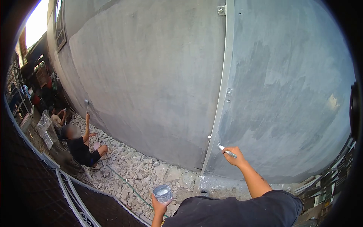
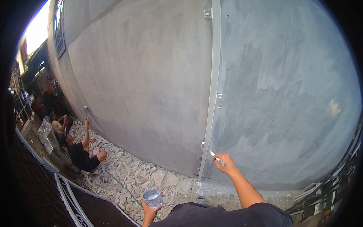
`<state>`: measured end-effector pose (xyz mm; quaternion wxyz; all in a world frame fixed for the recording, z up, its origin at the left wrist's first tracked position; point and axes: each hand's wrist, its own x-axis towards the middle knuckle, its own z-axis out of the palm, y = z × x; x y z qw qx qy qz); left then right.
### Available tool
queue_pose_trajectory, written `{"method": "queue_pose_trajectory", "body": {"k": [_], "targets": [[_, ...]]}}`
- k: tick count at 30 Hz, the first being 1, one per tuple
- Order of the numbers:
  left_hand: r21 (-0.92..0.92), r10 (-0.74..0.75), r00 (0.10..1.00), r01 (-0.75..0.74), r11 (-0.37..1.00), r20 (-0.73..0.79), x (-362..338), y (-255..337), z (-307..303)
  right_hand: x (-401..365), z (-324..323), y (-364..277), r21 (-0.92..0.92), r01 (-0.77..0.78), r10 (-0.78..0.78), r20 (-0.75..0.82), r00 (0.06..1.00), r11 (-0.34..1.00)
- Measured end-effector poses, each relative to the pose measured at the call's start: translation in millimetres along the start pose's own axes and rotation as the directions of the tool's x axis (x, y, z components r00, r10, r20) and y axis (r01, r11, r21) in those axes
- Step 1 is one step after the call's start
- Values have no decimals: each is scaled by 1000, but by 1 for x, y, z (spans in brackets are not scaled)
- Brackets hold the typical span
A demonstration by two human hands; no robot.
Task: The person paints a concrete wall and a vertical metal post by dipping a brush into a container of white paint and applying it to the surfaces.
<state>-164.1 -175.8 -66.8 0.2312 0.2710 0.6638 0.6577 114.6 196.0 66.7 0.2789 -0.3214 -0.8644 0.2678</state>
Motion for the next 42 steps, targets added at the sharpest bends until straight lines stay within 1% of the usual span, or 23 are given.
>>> {"method": "queue_pose_trajectory", "body": {"k": [1, 5, 7, 8, 10, 13, 16, 18, 20, 21, 22, 23, 24, 26, 27, 28, 30, 31, 32, 35, 37, 40, 42], "targets": [[31, -9, 1000, 9, 999, 5, -3, -2, -3, -3, 4, -5, 9, -105, 105, 27, 994, 994], [55, 17, 997, -13, 998, -75, -3, -32, -20, -22, 33, -5, 66, -124, 116, 117, 986, 990], [28, 20, 990, -17, 999, -136, 4, -26, -30, -39, 53, 3, 114, 114, -130, 143, 981, 987], [-4, 14, 979, -15, 1000, -202, 7, -21, -36, -49, 60, 6, 116, 115, -130, 132, 983, 987], [-20, 33, 979, -38, 999, -204, 18, -4, -51, -65, 74, 9, 83, -11, -17, 325, 946, 996], [52, 106, 944, -94, 994, -312, 31, 3, -78, -79, 91, 18, 20, 34, -39, 409, 912, 999], [8, 145, 939, -149, 989, -311, 43, 14, -102, -82, 92, 10, 54, -24, -3, 458, 889, 998], [20, 88, 948, -86, 996, -304, 50, 9, -118, -84, 94, 18, 50, -5, -17, 440, 898, 999], [128, 109, 936, -70, 989, -334, 55, 13, -127, -87, 99, 26, 44, 24, -40, 428, 903, 999], [8, 139, 929, -145, 989, -343, 63, 10, -129, -90, 101, 32, 30, 24, -34, 425, 905, 999], [49, 182, 927, -176, 983, -329, 73, -5, -143, -94, 104, 39, 14, 23, -27, 420, 907, 1000], [362, 194, 951, -98, 927, -241, 74, 3, -154, -101, 107, 48, 7, 14, -15, 406, 914, 1000], [642, 182, 971, -42, 766, -153, 74, 17, -163, -112, 112, 62, 45, -106, 80, 391, 917, 993], [596, 116, 987, -29, 802, -108, 94, 19, -161, -139, 125, 96, 82, -231, 186, 372, 909, 969], [280, 74, 967, -3, 960, -245, 103, 45, -141, -155, 130, 116, 74, -340, 304, 301, 904, 938], [-74, -20, 933, -7, 997, -358, 108, 57, -127, -179, 137, 144, 73, -444, 418, 230, 879, 893], [-3, 25, 932, -28, 1000, -363, 120, 40, -129, -238, 145, 197, 123, -766, 754, 131, 643, 631], [72, 83, 925, -60, 996, -370, 130, 32, -131, -265, 138, 211, 399, -858, 911, 112, 397, 324], [147, 142, 916, -92, 985, -375, 136, 25, -129, -292, 130, 224, 633, -774, 977, 175, 123, -16], [112, 116, 937, -83, 990, -330, 143, 31, -101, -430, 121, 316, 834, -490, 967, 224, -121, -254], [108, 87, 954, -58, 992, -286, 138, 58, -60, -418, 87, 283, 840, -483, 969, 212, -128, -247], [75, 155, 980, -146, 986, -123, 141, 54, -31, -428, 72, 275, 852, -454, 965, 219, -143, -261], [11, 106, 988, -105, 994, -113, 138, 39, -7, -439, 53, 261, 856, -440, 962, 222, -162, -271]]}}
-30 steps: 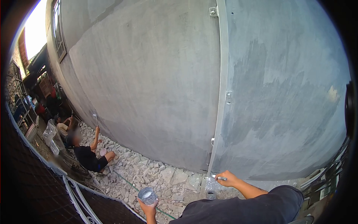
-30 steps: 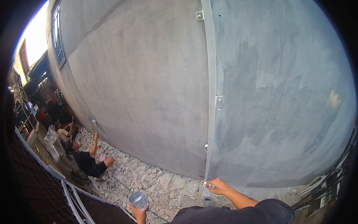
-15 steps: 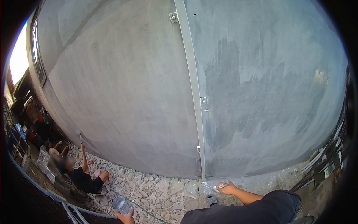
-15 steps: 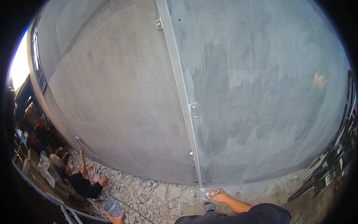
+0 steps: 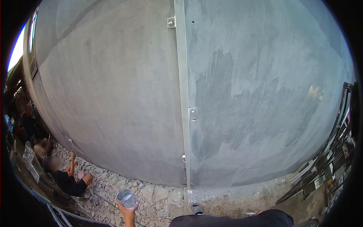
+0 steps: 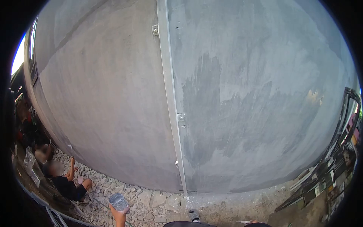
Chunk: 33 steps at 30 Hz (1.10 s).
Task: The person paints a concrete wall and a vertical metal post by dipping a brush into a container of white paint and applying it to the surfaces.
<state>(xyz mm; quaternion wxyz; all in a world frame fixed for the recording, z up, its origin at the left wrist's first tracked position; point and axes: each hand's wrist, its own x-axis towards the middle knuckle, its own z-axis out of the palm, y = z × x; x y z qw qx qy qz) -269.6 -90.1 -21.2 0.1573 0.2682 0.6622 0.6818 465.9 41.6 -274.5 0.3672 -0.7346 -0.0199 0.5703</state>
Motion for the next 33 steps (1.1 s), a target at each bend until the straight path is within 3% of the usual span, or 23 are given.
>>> {"method": "queue_pose_trajectory", "body": {"k": [4, 6, 9, 17, 26, 29, 30, 31, 32, 33], "targets": [[37, 4, 999, -6, 999, 43, -20, -20, 44, -21, -17, -3, 33, -29, 29, -5, 1000, 999], [-66, -33, 978, 47, 997, 205, -31, -19, 64, -26, -21, -8, 47, -38, 38, -3, 999, 998], [-56, -45, 964, 61, 997, 261, -48, -39, 88, -44, -40, -2, 57, -72, 73, -17, 997, 996], [-139, -66, 880, 148, 979, 470, -77, -19, 134, -38, -58, 25, 103, -157, 158, 1, 987, 982], [-142, -22, 904, 92, 986, 427, -66, -17, 137, -19, -38, 60, 118, -254, 249, 56, 967, 960], [-159, -17, 910, 91, 983, 414, -63, -17, 135, 34, -36, 94, 126, -286, 279, 73, 958, 950], [-158, -20, 911, 93, 983, 413, -63, -15, 134, 62, -93, 102, 124, -287, 281, 71, 957, 950], [-163, -10, 911, 85, 983, 413, -62, -11, 132, 88, -108, 112, 94, -238, 76, 782, 618, 967], [-169, 1, 910, 76, 983, 414, -62, -7, 132, 123, -83, 130, 113, -181, -139, 980, -142, 977], [-169, -1, 910, 78, 983, 415, -62, -2, 131, 89, -114, 115, 112, -181, -139, 981, -139, 977]]}}
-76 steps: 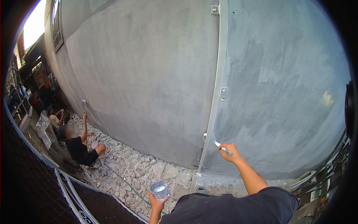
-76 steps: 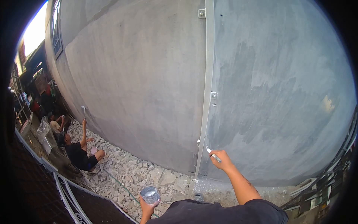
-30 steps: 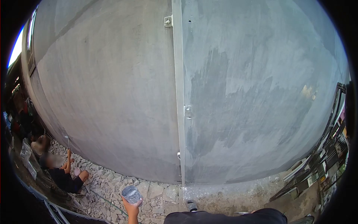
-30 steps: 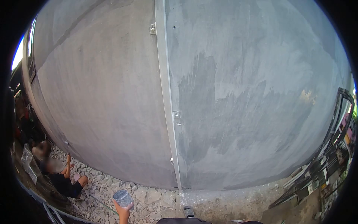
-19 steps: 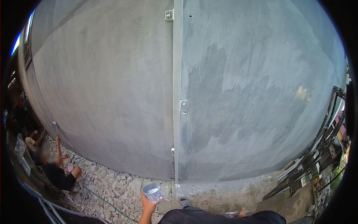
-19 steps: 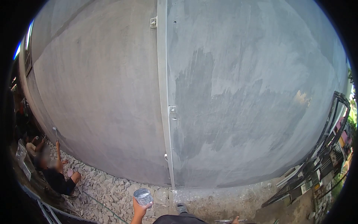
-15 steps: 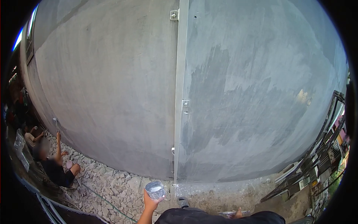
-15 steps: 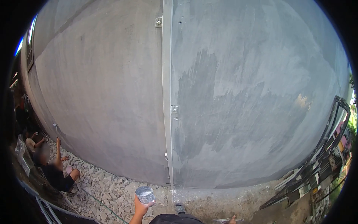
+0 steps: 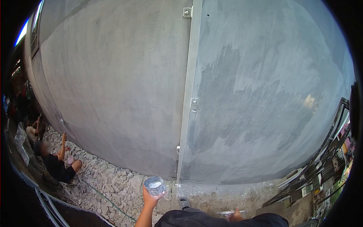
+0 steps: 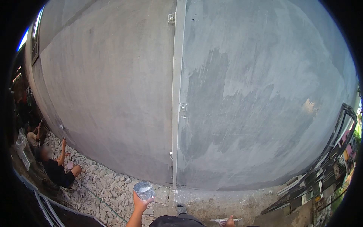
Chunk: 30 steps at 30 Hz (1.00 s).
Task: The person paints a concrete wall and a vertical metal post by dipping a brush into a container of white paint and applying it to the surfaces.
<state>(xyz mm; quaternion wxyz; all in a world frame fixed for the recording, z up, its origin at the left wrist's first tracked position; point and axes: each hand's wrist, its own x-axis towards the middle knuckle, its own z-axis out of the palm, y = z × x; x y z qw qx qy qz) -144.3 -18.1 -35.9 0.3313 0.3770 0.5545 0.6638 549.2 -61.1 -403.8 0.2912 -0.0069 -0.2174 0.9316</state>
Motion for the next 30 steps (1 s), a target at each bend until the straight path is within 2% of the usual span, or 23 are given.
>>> {"method": "queue_pose_trajectory", "body": {"k": [1, 2, 6, 11, 24, 26, 30], "targets": [[14, -16, 1000, 16, 1000, -20, -1, 4, 1, 20, 21, -9, 27, 0, 20, -750, 661, 1000], [28, -30, 999, 32, 999, -41, -1, 7, 2, 81, 42, 9, 46, 20, 48, -991, -124, 999], [-1, -22, 999, 22, 1000, -25, -3, 8, 0, 89, 65, 12, 52, -11, 49, -989, -143, 999], [51, -1, 1000, 2, 999, -27, -3, -6, -4, 98, 63, 16, 48, -60, 39, -988, -150, 997], [30, 37, 999, -37, 999, -17, -4, -8, -9, 121, 56, 11, 29, -203, -6, -986, -167, 979], [35, 8, 1000, -7, 999, -18, -6, -5, -11, 124, 60, 11, 7, -278, -27, -993, -118, 961], [24, 15, 999, -14, 1000, -29, -8, -2, -15, 123, 46, 8, 38, -284, 22, -998, -60, 958]]}}
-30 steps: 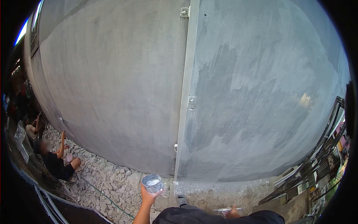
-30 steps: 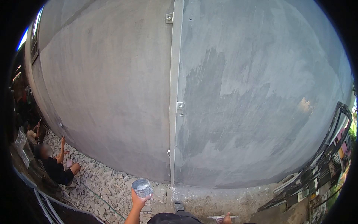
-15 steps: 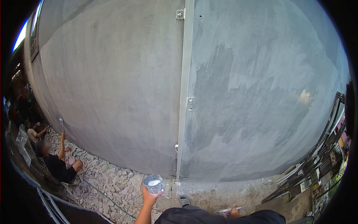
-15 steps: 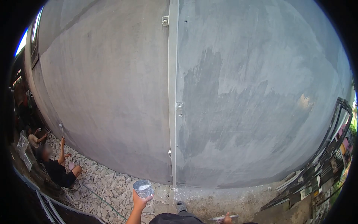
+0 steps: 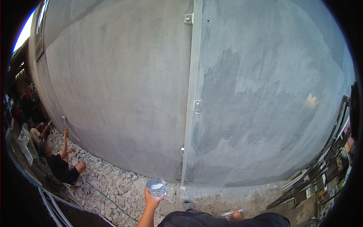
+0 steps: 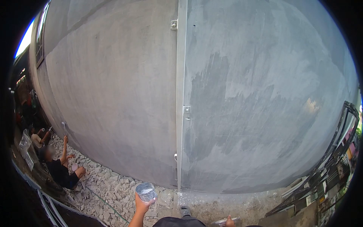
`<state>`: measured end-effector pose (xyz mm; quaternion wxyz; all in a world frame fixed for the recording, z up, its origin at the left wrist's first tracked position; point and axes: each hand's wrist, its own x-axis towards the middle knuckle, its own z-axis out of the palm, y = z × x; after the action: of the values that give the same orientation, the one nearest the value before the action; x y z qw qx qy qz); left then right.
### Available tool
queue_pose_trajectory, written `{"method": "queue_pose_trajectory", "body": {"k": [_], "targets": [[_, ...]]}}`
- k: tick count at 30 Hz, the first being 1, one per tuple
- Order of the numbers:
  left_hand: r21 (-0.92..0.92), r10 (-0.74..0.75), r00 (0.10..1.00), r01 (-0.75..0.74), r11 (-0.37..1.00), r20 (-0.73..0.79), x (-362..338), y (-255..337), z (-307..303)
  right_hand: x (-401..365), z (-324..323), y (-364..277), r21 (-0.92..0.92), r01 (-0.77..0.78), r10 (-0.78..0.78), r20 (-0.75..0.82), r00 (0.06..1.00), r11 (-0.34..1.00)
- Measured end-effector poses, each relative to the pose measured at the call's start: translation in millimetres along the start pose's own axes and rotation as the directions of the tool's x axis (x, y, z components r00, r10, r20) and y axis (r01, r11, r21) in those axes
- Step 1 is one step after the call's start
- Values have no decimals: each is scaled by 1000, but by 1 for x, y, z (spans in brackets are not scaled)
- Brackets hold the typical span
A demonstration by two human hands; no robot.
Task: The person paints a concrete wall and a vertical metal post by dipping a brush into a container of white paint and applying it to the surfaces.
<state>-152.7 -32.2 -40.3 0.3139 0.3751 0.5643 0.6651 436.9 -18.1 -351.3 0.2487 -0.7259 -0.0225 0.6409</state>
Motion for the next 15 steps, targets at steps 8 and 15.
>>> {"method": "queue_pose_trajectory", "body": {"k": [8, 15], "targets": [[30, -2, 1000, 3, 1000, -21, -6, 8, -7, 17, 13, -4, -48, -19, 22, 57, 998, 999], [15, 11, 999, -11, 1000, -32, -12, 8, -13, 4, 46, -17, -168, 3, 7, 56, 998, 986]]}}
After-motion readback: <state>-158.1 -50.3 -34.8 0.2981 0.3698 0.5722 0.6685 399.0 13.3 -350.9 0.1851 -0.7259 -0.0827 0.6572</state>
